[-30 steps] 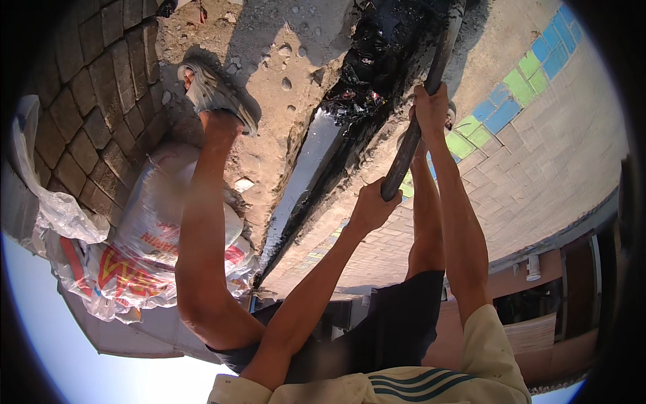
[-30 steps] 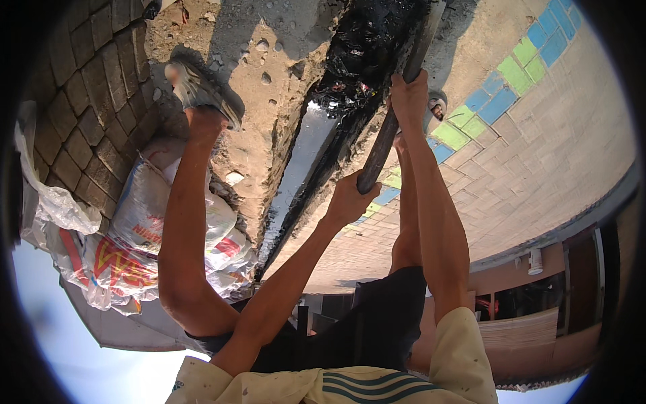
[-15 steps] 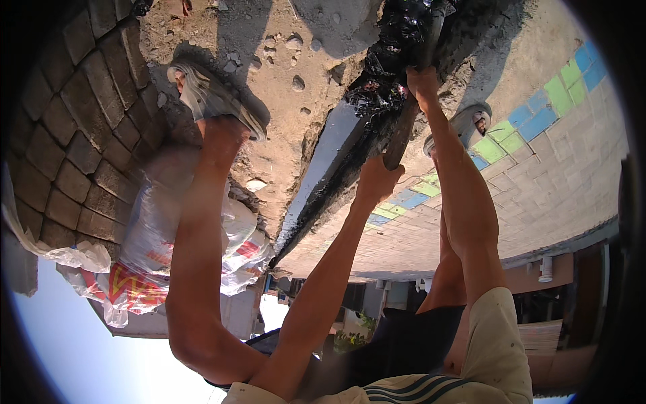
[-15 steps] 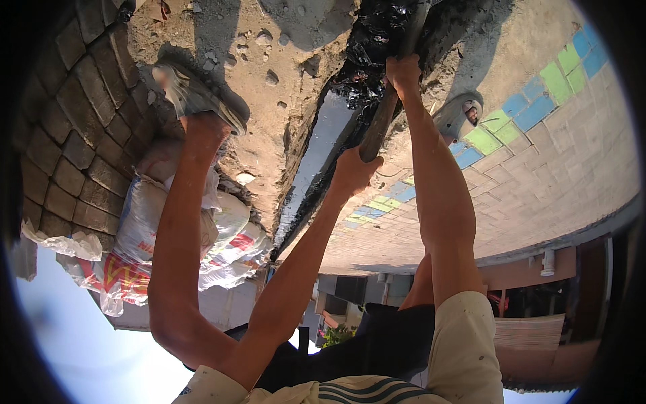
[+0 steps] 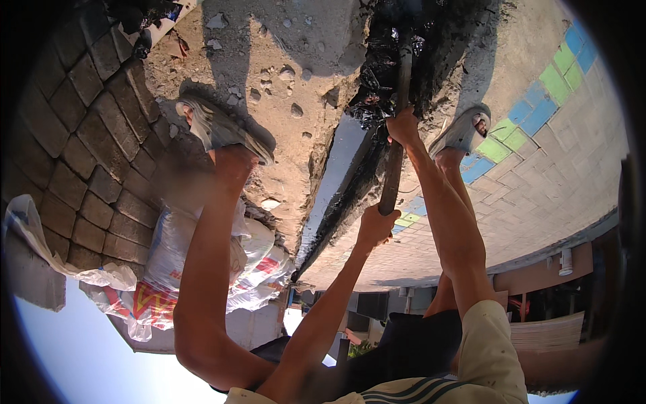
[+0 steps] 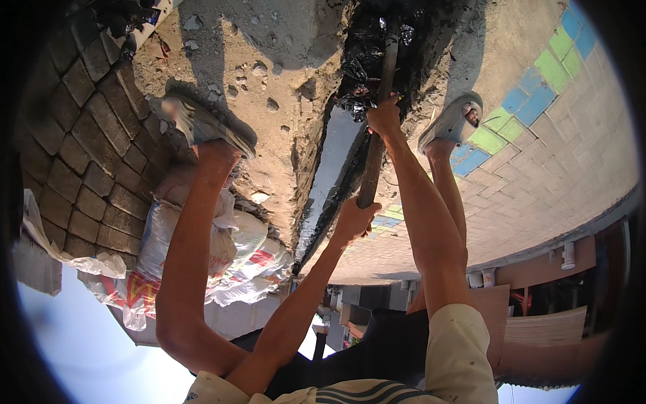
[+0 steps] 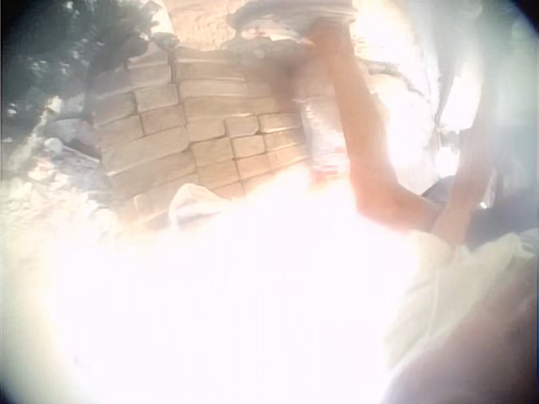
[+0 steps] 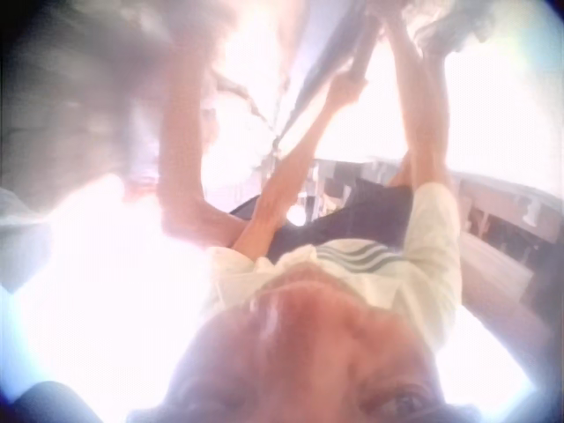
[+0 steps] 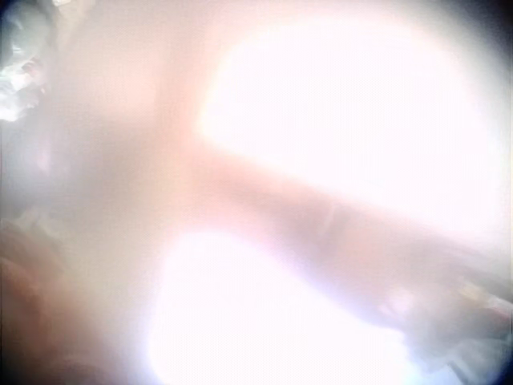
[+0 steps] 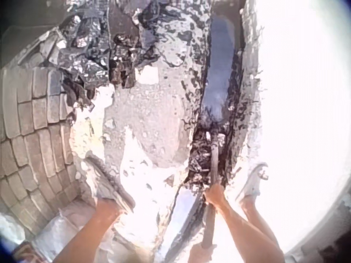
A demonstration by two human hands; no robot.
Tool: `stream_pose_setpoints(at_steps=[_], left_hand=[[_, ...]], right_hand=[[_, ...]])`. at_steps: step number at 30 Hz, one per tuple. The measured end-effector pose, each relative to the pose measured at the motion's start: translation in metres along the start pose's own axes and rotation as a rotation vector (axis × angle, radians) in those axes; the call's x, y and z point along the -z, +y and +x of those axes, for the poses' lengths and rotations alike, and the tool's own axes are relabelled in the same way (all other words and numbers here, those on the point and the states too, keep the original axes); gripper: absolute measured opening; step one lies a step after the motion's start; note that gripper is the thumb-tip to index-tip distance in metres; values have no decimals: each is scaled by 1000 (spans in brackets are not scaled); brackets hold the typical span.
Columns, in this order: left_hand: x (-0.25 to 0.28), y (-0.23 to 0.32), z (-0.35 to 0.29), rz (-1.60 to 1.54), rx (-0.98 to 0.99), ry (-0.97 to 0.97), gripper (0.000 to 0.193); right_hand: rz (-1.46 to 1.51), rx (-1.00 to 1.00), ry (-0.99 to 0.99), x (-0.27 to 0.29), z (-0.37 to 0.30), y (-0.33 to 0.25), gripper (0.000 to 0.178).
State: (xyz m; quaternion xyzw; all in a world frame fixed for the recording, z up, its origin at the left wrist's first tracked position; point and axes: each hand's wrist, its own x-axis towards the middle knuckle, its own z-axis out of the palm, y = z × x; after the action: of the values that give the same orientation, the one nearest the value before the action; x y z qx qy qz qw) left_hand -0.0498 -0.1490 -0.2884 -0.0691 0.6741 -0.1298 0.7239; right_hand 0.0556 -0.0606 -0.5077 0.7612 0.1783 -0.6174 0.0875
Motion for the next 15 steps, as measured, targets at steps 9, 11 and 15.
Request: stream_pose_setpoints(at_steps=[9,11,15], left_hand=[[-16,0,-52,-158,11,65,30],[-12,1,-47,-138,23,57,30],[-26,29,-38,-11,-24,47,31]], right_hand=[[-24,-65,-172,-3,-24,-7,60],[-59,-100,-136,-5,-21,-7,56],[-78,101,-10,3,53,60,29]])
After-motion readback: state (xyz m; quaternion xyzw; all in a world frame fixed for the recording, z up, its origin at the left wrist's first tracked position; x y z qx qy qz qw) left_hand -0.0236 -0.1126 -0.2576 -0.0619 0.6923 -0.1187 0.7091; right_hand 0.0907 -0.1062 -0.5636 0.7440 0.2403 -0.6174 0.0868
